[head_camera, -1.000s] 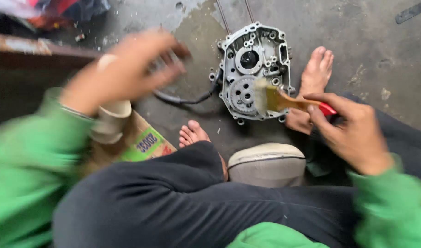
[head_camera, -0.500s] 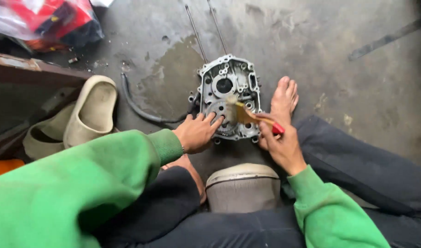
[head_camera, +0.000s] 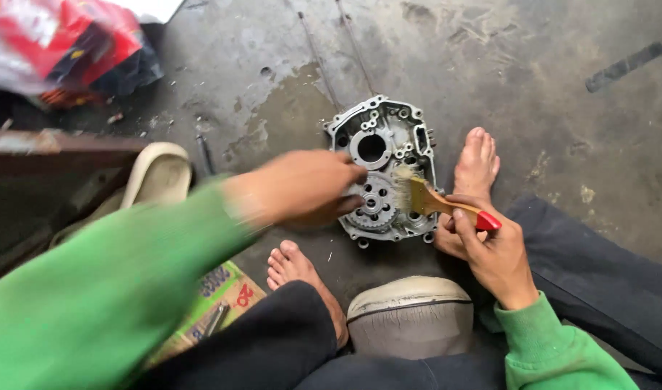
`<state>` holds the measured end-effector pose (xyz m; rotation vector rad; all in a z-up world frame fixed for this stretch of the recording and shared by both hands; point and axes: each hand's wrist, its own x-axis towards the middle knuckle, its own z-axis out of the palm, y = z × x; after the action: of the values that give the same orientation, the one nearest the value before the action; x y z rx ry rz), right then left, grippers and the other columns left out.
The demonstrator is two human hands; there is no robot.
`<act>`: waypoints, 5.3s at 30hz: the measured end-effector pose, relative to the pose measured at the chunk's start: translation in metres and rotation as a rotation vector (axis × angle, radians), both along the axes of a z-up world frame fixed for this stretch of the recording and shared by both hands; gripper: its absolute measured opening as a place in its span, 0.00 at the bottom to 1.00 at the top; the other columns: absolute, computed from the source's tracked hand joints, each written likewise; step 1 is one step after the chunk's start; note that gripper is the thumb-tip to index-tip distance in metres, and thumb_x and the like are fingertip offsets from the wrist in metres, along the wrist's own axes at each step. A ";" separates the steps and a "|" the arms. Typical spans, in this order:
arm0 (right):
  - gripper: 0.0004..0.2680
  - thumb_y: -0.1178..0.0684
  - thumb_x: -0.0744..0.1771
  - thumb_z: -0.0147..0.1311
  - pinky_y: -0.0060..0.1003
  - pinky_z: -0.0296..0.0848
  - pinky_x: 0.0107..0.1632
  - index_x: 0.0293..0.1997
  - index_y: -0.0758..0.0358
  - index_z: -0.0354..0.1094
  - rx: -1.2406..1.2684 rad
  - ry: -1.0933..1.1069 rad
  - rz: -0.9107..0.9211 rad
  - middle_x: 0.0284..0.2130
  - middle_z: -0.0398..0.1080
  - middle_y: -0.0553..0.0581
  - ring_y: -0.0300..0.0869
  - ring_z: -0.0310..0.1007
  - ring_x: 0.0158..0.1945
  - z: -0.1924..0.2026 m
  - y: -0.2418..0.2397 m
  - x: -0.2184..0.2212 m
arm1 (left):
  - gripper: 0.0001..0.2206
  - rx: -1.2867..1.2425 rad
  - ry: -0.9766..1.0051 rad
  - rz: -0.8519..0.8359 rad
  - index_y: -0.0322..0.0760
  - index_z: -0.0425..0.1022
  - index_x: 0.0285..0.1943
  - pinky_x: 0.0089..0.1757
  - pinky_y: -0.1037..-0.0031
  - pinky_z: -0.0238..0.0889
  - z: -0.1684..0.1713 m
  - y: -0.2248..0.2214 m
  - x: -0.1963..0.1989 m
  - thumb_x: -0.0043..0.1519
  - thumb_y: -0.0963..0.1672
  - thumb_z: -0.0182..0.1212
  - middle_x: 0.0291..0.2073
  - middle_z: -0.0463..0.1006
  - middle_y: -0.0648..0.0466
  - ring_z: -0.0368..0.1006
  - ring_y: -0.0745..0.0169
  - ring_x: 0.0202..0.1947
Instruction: Cleaning a motorcycle engine casing using a brush and cleaning solution to remove grease and dirt.
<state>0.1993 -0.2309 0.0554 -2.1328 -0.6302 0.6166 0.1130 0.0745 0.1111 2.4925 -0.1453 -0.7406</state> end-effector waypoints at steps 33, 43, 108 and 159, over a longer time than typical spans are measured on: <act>0.10 0.53 0.71 0.50 0.43 0.75 0.47 0.57 0.59 0.75 0.087 -0.094 0.046 0.30 0.78 0.57 0.46 0.78 0.35 0.018 0.020 -0.005 | 0.15 0.625 -0.024 0.650 0.43 0.68 0.58 0.48 0.55 0.63 -0.161 -0.162 -0.162 0.63 0.44 0.51 0.52 0.74 0.48 0.72 0.46 0.52; 0.10 0.54 0.69 0.53 0.46 0.76 0.46 0.53 0.57 0.78 0.091 -0.029 0.076 0.37 0.81 0.58 0.49 0.82 0.39 0.012 0.006 -0.022 | 0.16 0.583 -0.213 0.017 0.48 0.75 0.45 0.26 0.55 0.71 -0.067 -0.002 -0.062 0.59 0.56 0.57 0.31 0.78 0.54 0.78 0.50 0.31; 0.10 0.56 0.71 0.50 0.40 0.75 0.39 0.56 0.63 0.74 0.086 -0.109 -0.054 0.26 0.77 0.60 0.41 0.74 0.29 0.002 0.018 0.013 | 0.14 0.388 -0.249 -0.084 0.47 0.76 0.52 0.57 0.42 0.54 -0.161 -0.014 -0.064 0.70 0.46 0.42 0.57 0.68 0.44 0.60 0.38 0.66; 0.14 0.52 0.70 0.50 0.35 0.74 0.35 0.29 0.61 0.82 0.005 0.225 -0.079 0.19 0.79 0.58 0.39 0.72 0.23 0.006 0.013 0.010 | 0.14 0.311 -0.473 -0.243 0.41 0.66 0.59 0.54 0.41 0.57 -0.193 -0.057 -0.015 0.69 0.45 0.38 0.56 0.64 0.46 0.59 0.46 0.59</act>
<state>0.2098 -0.2183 0.0612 -2.0361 -0.4217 0.7964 0.0984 0.0177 -0.0819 2.9474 -0.5476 -0.2604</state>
